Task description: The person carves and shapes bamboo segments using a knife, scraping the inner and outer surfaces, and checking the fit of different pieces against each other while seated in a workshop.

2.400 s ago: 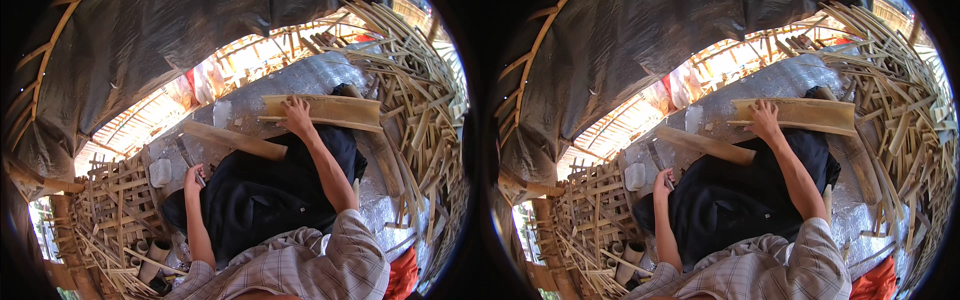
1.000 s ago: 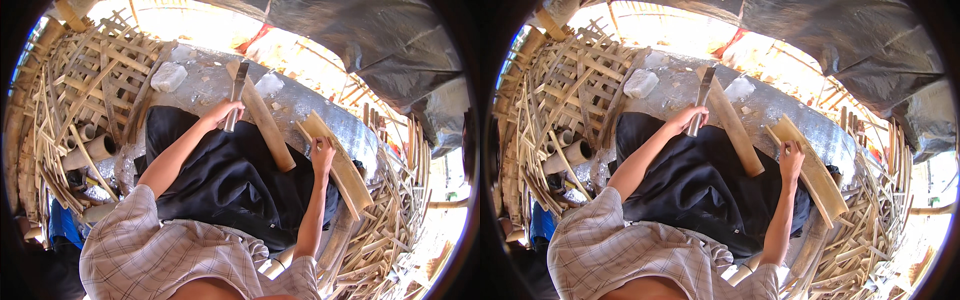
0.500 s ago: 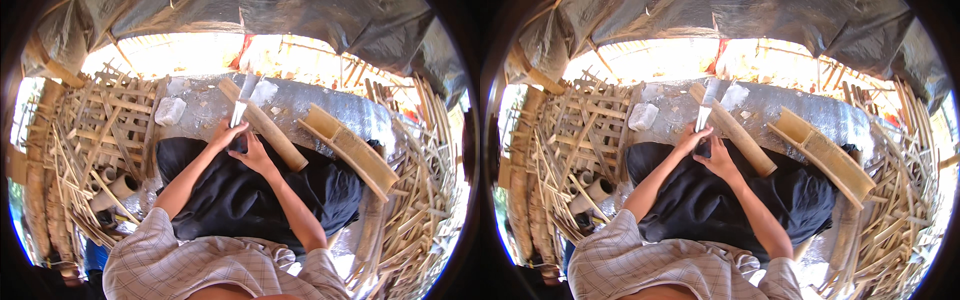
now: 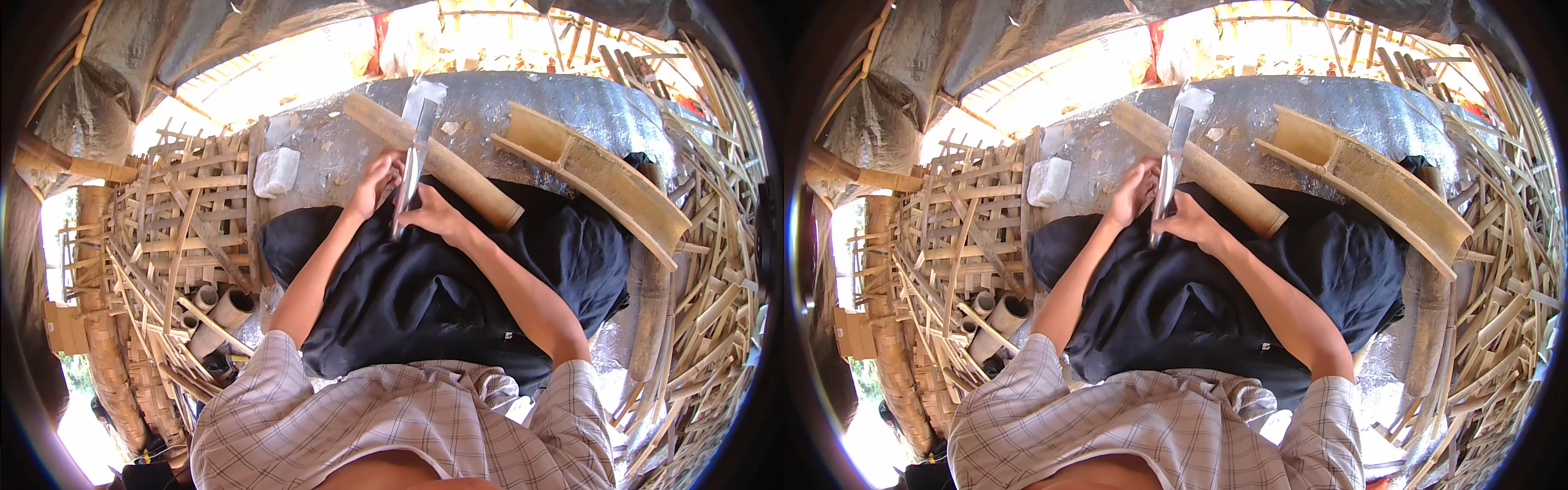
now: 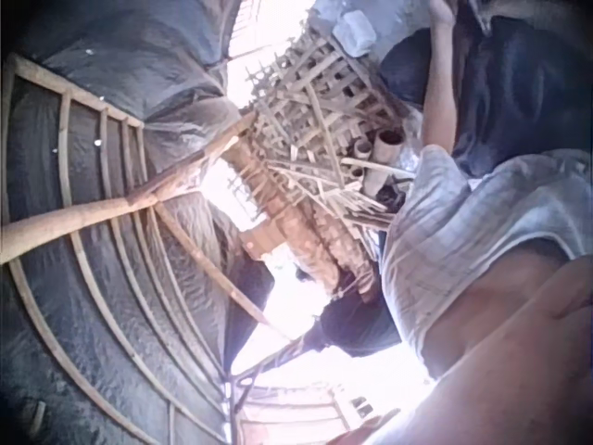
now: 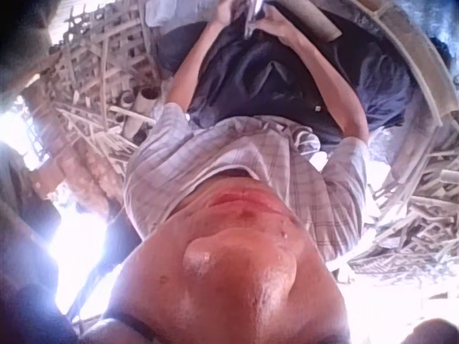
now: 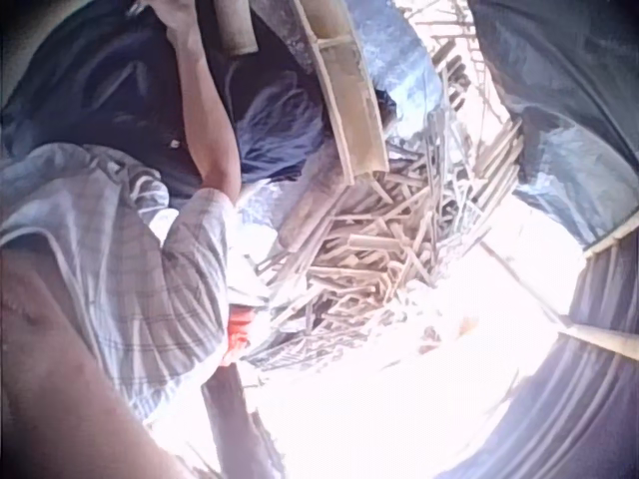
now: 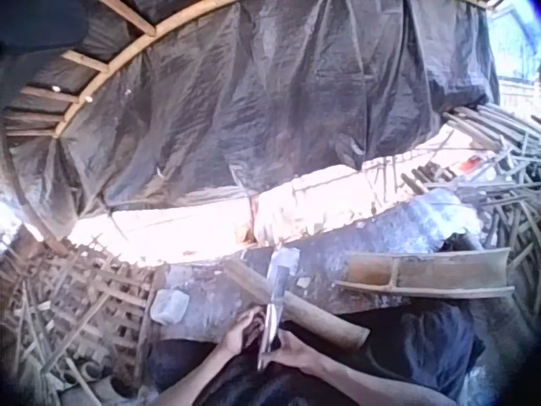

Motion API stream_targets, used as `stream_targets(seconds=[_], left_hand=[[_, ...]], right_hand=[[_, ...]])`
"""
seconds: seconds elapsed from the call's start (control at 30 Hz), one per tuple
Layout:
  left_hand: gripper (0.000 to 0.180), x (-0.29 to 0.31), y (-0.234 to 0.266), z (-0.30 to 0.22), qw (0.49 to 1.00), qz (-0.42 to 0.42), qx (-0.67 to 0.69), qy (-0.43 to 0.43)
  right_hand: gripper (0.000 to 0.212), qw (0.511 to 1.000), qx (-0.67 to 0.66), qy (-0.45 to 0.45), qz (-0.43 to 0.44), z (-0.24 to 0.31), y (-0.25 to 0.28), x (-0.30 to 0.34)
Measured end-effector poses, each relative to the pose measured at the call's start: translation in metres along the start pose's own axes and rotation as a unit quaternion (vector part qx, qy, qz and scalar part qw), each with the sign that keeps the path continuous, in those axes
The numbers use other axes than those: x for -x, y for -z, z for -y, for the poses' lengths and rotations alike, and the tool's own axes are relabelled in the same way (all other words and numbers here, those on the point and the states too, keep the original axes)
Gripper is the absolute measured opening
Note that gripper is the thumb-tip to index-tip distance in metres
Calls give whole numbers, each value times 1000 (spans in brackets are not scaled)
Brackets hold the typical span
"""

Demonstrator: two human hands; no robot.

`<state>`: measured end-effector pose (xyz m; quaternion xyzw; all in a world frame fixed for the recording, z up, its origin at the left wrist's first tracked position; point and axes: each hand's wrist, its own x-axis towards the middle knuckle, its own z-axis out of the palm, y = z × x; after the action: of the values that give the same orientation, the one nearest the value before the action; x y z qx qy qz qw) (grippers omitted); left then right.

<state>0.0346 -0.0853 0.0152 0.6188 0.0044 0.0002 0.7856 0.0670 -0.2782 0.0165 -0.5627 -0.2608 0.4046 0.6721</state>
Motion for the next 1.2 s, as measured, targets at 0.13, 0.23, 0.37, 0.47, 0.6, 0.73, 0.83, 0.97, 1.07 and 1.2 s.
stream_targets(seconds=[0.13, 0.23, 0.37, 0.47, 0.6, 0.73, 0.83, 0.97, 1.07, 1.2], left_hand=[[54, -4, -4, -29, 1000, -5, 15, -9], [44, -3, -3, -33, 998, -48, 31, -6], [23, -5, 9, -23, 981, -169, 97, 2], [18, -7, 20, -18, 970, -189, 154, -7], [16, -7, 28, -16, 958, -198, 206, -23], [16, -7, 30, -14, 955, -225, 191, -25], [17, -8, 29, -16, 959, -223, 172, -15], [15, -7, 30, -15, 961, -220, 167, -21], [17, -8, 30, -15, 962, -218, 164, -12], [25, -8, 33, -14, 972, -193, 130, -12]], right_hand=[[47, 971, -220, -92, -15, 11, 1, 13], [41, 974, -179, -134, -43, 9, 4, 9], [31, 989, 22, -129, -65, 9, 2, 5], [25, 980, 159, -78, -94, 5, -2, 6], [24, 971, 199, -83, -100, 2, -5, 5], [22, 976, 163, -89, -110, 6, -5, 7], [22, 977, 152, -91, -117, 7, -2, 9], [24, 974, 183, -65, -115, 0, 0, 6], [32, 962, 227, -38, -145, -11, 3, 3], [41, 959, 244, -40, -140, -10, 8, 3]])
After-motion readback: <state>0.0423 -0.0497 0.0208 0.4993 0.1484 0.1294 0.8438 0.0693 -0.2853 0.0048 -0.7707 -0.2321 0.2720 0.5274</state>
